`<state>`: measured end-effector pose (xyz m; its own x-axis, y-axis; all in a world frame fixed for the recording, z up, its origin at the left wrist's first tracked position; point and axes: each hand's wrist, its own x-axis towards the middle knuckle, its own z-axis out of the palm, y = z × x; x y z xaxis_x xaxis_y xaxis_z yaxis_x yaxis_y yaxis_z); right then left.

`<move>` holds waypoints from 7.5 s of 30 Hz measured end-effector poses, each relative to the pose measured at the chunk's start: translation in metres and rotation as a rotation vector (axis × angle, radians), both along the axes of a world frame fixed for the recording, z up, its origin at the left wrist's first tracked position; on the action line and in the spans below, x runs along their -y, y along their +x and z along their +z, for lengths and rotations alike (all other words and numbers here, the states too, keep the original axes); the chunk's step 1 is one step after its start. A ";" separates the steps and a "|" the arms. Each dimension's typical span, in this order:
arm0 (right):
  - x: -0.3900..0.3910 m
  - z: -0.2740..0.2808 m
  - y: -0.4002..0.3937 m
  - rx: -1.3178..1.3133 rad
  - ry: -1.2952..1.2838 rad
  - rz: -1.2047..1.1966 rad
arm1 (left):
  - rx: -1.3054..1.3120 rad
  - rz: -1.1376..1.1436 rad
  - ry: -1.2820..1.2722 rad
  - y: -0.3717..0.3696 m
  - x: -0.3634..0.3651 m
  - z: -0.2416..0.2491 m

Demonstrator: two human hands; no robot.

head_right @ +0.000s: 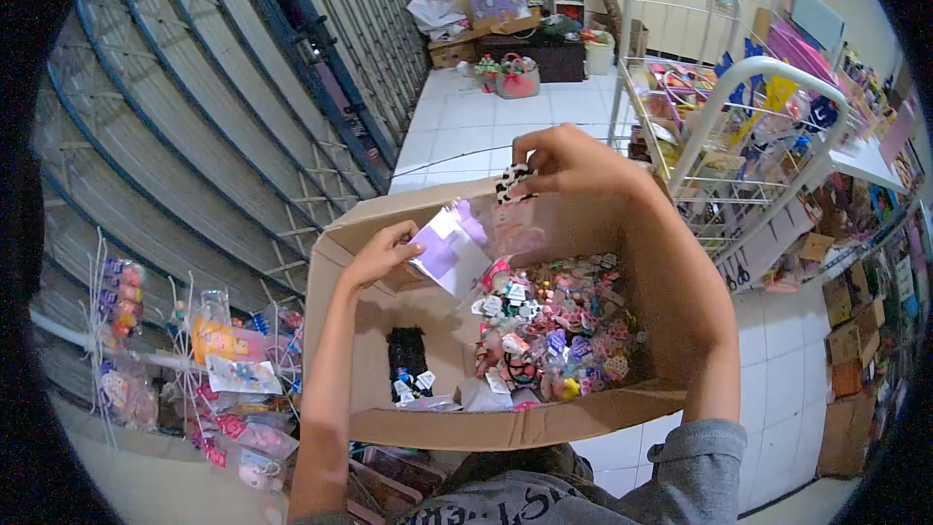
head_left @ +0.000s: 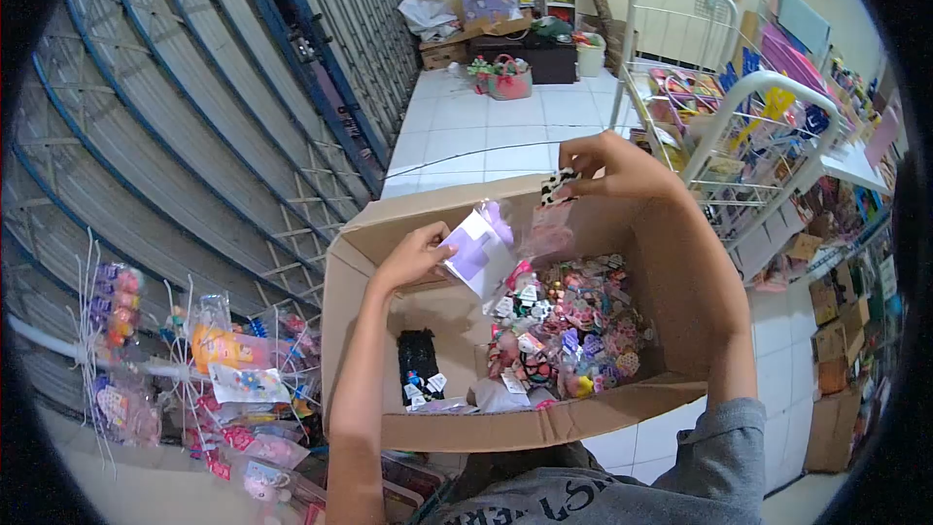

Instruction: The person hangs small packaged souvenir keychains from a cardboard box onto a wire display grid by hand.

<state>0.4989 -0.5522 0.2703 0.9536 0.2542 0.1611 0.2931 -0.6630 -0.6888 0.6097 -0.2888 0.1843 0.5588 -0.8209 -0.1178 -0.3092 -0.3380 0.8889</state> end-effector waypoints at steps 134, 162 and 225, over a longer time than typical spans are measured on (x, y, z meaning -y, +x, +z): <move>-0.475 -0.099 -0.062 -0.646 0.299 0.652 | 0.569 1.811 -1.002 -0.217 -0.483 -0.085; -0.435 -0.097 -0.070 -0.570 0.171 0.555 | 0.582 1.534 -0.956 -0.218 -0.409 -0.086; -0.447 -0.063 -0.031 -0.374 0.584 0.579 | 0.817 1.749 -0.906 -0.217 -0.355 -0.076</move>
<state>0.4676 -0.1054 0.2077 0.7181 0.6856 0.1198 0.1612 0.0036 -0.9869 0.3924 0.0660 0.1085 0.3232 0.7944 0.5142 -0.5334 -0.2959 0.7924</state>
